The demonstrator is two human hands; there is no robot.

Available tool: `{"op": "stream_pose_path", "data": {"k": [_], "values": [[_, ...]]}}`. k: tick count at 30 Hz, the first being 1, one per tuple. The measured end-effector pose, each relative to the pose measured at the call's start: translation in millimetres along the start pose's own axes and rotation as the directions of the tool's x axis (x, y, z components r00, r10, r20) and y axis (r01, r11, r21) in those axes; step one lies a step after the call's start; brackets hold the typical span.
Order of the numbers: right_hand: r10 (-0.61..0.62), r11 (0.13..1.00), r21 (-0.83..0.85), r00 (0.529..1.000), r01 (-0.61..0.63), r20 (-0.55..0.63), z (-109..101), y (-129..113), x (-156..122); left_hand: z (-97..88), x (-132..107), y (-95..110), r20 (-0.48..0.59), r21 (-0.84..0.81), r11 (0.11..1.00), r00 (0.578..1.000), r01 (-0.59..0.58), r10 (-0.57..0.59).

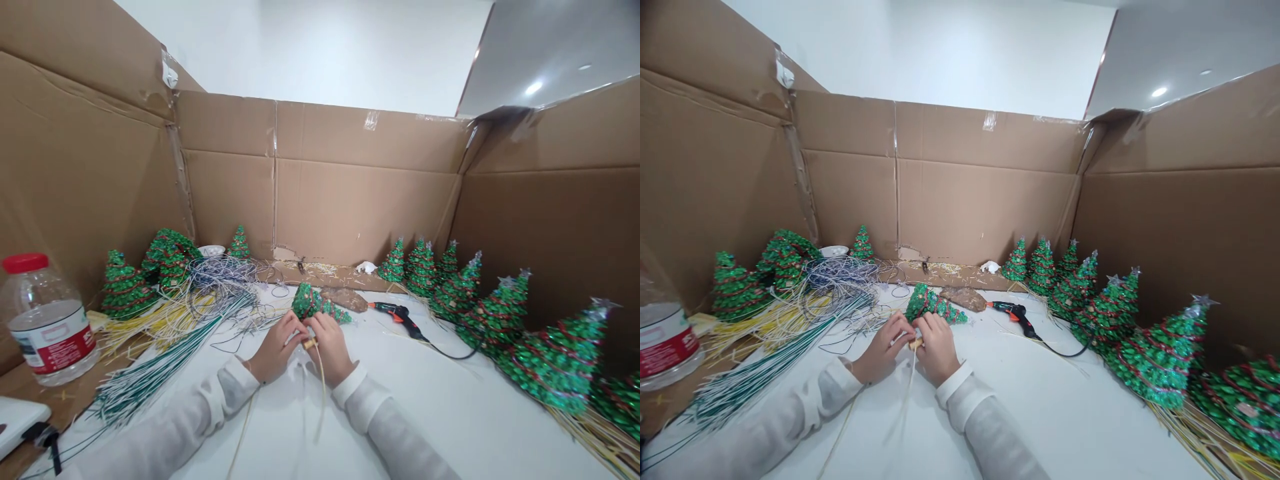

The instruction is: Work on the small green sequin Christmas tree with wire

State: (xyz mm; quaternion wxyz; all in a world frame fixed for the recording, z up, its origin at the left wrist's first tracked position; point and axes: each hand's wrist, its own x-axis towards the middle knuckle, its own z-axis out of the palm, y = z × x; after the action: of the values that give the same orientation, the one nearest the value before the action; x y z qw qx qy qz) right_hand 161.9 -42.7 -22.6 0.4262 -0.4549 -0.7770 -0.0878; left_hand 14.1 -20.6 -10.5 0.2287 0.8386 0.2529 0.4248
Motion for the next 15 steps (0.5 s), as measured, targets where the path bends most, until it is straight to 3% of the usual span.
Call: {"op": "stream_pose_path", "data": {"k": [5,15], "values": [[-0.045,0.998,0.034,0.999,0.045,-0.015,-2.7,-3.6,-0.1,1.4,-1.8,-4.2,-0.037,-0.048,0.994,0.994,0.100,-0.102],[-0.010,0.980,0.199,1.000,0.014,-0.023,-2.9,2.7,0.6,0.7,1.4,-4.2,-0.090,-0.079,0.993,0.991,0.090,-0.097]]}}
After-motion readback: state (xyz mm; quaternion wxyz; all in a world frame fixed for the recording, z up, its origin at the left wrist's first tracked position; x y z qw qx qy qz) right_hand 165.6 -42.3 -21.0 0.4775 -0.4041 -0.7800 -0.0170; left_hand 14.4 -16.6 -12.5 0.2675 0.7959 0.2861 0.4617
